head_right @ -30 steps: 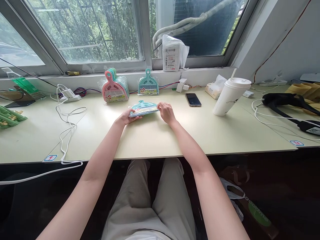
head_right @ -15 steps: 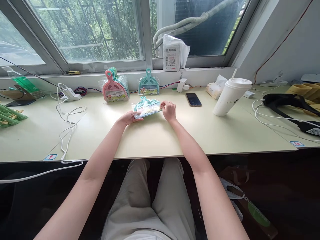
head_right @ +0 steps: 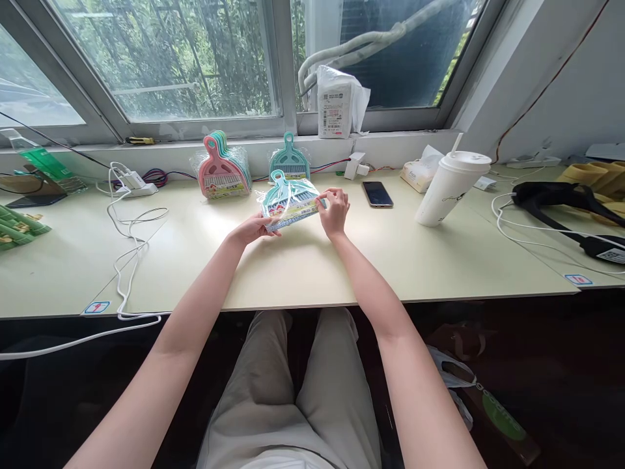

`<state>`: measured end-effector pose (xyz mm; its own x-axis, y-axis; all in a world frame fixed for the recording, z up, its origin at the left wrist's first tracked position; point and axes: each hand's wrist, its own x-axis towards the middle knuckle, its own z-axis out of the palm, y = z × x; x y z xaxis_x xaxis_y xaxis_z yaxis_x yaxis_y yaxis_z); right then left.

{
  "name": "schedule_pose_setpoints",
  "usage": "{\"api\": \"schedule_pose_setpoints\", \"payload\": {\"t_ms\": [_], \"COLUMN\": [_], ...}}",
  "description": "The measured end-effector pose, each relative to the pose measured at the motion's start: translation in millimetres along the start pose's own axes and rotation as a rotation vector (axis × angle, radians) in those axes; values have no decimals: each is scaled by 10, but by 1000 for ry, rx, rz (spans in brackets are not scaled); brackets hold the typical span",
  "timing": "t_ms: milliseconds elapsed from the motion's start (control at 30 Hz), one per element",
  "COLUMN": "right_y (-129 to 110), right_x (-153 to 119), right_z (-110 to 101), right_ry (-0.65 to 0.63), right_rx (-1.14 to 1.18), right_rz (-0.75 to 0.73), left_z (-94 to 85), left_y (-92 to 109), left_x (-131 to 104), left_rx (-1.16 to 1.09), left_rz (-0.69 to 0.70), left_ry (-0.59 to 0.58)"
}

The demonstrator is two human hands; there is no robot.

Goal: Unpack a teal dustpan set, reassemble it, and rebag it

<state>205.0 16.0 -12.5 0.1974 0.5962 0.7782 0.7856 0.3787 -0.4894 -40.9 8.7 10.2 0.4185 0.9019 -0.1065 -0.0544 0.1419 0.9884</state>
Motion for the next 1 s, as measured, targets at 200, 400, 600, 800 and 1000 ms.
{"api": "schedule_pose_setpoints", "payload": {"t_ms": [200,400,600,800,1000], "right_y": [136,147,143,108,106], "right_x": [19,26,39,32,29], "right_z": [126,116,79,127,119], "right_ry": [-121,-262,-495,-247,-201], "right_rx": [65,475,863,904,906], "right_rz": [21,426,816,865,855], "left_z": [0,-61,-18,65,64], "left_y": [-36,-43,-43,37,9], "left_x": [22,13,0,-29,-8], "left_rx": [76,188,318,301,550], "left_rz": [60,68,21,289,399], "left_ry": [-66,-116,-37,180,80]}}
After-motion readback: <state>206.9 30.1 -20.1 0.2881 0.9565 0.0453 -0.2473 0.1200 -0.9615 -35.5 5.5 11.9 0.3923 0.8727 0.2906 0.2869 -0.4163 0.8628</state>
